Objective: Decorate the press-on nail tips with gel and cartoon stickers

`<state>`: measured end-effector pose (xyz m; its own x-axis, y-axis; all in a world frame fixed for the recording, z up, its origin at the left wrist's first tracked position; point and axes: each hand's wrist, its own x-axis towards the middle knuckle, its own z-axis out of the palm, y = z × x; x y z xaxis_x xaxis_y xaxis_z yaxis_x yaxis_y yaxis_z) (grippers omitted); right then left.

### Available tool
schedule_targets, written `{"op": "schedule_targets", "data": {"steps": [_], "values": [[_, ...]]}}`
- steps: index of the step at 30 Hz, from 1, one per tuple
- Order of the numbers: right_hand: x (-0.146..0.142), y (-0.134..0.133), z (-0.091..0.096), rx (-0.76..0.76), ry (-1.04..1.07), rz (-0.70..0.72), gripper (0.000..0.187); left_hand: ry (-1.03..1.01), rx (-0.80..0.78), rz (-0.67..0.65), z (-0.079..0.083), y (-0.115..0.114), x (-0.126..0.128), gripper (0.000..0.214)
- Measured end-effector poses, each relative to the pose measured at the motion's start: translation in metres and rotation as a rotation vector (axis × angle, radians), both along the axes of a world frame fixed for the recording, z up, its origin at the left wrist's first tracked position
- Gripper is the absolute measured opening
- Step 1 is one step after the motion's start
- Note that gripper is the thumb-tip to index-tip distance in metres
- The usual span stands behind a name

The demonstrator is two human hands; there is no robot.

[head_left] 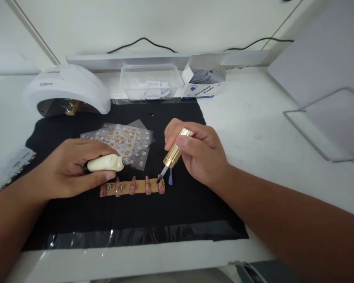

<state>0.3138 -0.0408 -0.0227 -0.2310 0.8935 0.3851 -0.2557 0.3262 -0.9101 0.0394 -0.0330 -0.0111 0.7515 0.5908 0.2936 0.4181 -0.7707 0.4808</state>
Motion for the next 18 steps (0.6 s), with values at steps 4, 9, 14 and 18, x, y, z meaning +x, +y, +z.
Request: {"op": "schedule_targets", "data": {"steps": [4, 9, 14, 18], "values": [[-0.005, -0.002, -0.003, -0.082, 0.119, 0.027, 0.024, -0.058, -0.036, -0.026, 0.002, -0.001, 0.003, 0.01], [-0.01, -0.005, -0.006, -0.127, 0.135, -0.068, 0.028, -0.163, -0.056, 0.0, 0.006, -0.003, 0.003, 0.011], [-0.011, -0.008, -0.006, -0.113, 0.134, -0.142, 0.026, -0.182, -0.084, -0.016, 0.006, -0.003, 0.005, 0.009], [-0.01, -0.008, -0.007, -0.068, 0.117, -0.115, 0.024, -0.184, -0.081, -0.031, 0.003, -0.002, 0.007, 0.008]]}}
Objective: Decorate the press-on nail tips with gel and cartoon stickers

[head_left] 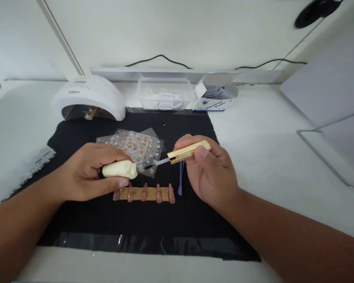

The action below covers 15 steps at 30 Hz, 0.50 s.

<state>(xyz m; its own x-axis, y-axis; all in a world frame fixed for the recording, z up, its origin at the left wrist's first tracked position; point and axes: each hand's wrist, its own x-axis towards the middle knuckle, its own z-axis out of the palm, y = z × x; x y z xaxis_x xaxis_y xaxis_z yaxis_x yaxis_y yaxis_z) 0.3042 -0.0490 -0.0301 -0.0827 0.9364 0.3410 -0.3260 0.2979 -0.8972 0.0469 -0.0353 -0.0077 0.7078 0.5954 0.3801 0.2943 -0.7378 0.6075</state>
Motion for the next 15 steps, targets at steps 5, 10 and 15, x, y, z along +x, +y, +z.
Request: {"op": "schedule_targets", "data": {"steps": [5, 10, 15], "values": [[0.002, -0.001, -0.003, 0.062, -0.071, 0.019, 0.022, 0.029, 0.016, -0.003, 0.0, 0.0, 0.002, 0.008], [0.004, -0.004, 0.001, 0.265, -0.325, 0.02, 0.02, 0.057, 0.044, -0.017, 0.005, 0.0, 0.005, 0.009], [0.002, 0.0, 0.011, 0.484, -0.57, 0.119, 0.012, 0.067, 0.043, -0.055, 0.005, -0.002, 0.006, 0.008]]}}
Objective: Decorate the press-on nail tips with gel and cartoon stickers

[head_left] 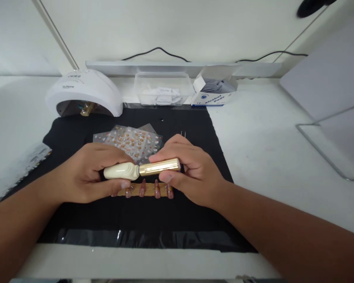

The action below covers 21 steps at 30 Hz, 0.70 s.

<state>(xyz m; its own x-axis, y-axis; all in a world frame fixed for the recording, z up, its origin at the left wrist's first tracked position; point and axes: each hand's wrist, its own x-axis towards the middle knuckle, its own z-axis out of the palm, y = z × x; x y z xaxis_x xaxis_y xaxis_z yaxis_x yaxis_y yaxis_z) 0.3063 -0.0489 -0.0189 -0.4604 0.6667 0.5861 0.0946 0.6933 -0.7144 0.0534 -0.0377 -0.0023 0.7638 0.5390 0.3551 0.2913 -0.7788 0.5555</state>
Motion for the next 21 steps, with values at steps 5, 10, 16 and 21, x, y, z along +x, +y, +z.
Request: {"op": "schedule_targets", "data": {"steps": [5, 10, 16, 21], "values": [[0.002, 0.001, -0.001, -0.083, 0.109, -0.042, 0.017, 0.011, -0.033, 0.023, -0.003, -0.003, -0.002, 0.011], [0.003, 0.0, -0.009, -0.322, 0.367, -0.051, 0.025, 0.012, 0.011, 0.023, 0.0, -0.003, -0.001, 0.009], [0.003, 0.009, -0.009, -0.362, 0.521, -0.09, 0.031, 0.007, -0.003, 0.018, -0.001, -0.003, -0.005, 0.008], [0.008, 0.014, -0.008, -0.454, 0.498, 0.011, 0.029, 0.028, 0.025, 0.041, 0.0, -0.003, -0.008, 0.01]]}}
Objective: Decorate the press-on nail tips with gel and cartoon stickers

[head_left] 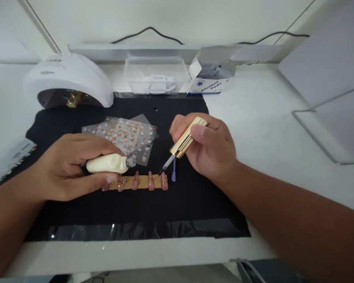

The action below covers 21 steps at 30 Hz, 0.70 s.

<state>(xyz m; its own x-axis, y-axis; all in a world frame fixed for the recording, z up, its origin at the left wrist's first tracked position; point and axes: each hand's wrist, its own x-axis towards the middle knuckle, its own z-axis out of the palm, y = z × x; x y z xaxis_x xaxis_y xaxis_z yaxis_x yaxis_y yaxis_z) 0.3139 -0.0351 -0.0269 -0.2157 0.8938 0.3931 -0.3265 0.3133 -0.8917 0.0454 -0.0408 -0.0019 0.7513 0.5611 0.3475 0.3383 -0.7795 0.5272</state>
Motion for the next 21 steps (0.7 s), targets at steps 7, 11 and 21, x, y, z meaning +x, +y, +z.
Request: {"op": "schedule_targets", "data": {"steps": [7, 11, 21], "values": [[0.001, -0.001, 0.003, -0.098, -0.108, 0.185, 0.026, 0.035, -0.002, 0.055, 0.006, 0.0, 0.001, 0.007], [0.001, 0.0, 0.002, -0.062, -0.157, 0.19, 0.021, 0.036, 0.035, 0.058, 0.004, 0.001, -0.003, 0.009], [0.001, 0.0, 0.0, -0.043, -0.216, 0.177, 0.023, 0.08, 0.04, 0.087, 0.001, 0.001, -0.008, 0.013]]}}
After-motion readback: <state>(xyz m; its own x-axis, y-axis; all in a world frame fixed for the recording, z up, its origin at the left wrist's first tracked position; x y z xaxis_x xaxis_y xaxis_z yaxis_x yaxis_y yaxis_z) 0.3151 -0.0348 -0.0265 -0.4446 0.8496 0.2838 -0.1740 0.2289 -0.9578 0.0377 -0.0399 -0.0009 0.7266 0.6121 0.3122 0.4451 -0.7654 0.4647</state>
